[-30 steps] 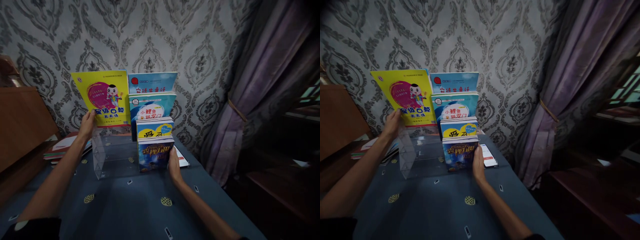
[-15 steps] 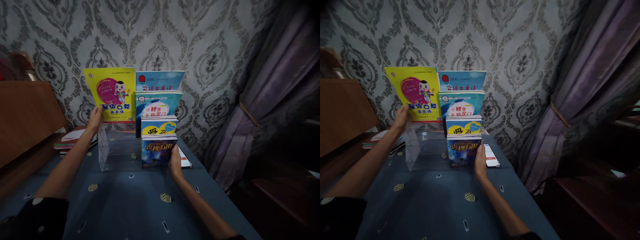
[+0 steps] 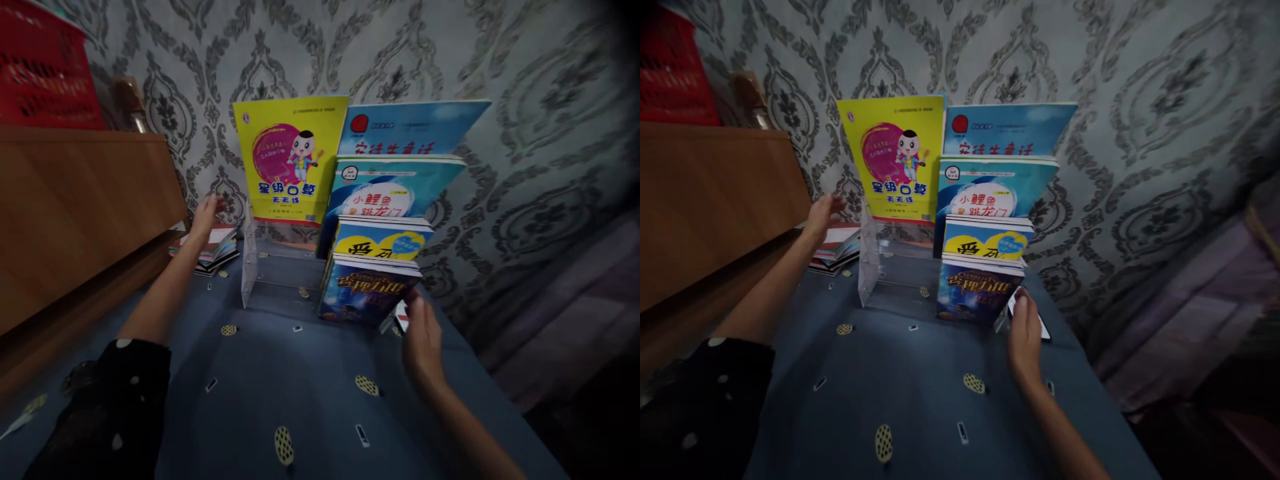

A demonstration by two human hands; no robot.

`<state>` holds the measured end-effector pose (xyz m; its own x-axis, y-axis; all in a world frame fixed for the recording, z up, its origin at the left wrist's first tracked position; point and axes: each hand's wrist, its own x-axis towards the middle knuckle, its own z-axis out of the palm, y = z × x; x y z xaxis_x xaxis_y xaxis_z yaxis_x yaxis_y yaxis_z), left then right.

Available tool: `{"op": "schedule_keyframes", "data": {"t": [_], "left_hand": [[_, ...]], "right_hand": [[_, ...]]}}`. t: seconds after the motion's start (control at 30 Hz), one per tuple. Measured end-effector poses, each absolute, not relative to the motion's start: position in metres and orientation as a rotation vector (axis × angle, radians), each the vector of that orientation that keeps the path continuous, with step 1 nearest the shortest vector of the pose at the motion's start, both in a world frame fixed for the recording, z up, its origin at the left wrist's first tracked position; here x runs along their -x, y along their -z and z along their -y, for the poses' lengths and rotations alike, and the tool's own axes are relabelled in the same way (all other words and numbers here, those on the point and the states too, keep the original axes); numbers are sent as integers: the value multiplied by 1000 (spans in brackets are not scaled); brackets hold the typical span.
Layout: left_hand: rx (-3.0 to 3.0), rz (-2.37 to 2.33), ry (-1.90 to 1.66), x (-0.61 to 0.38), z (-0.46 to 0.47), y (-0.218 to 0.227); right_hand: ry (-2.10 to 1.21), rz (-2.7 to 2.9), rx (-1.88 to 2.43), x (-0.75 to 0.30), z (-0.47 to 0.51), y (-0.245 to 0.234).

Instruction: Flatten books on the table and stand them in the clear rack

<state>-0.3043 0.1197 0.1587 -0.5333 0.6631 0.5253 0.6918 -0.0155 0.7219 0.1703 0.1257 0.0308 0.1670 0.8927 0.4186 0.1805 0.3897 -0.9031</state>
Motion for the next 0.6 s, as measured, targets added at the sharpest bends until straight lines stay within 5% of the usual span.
{"op": "schedule_keyframes", "data": {"t": [0.33,0.6], "left_hand": [[1574,2520,704,365,-69,-67],[1686,2443,318,375,-55,-57]], "right_hand": [[-667,1491,1164,-168,-59,3],[-684,1545,1249,-174,-54,29]]}}
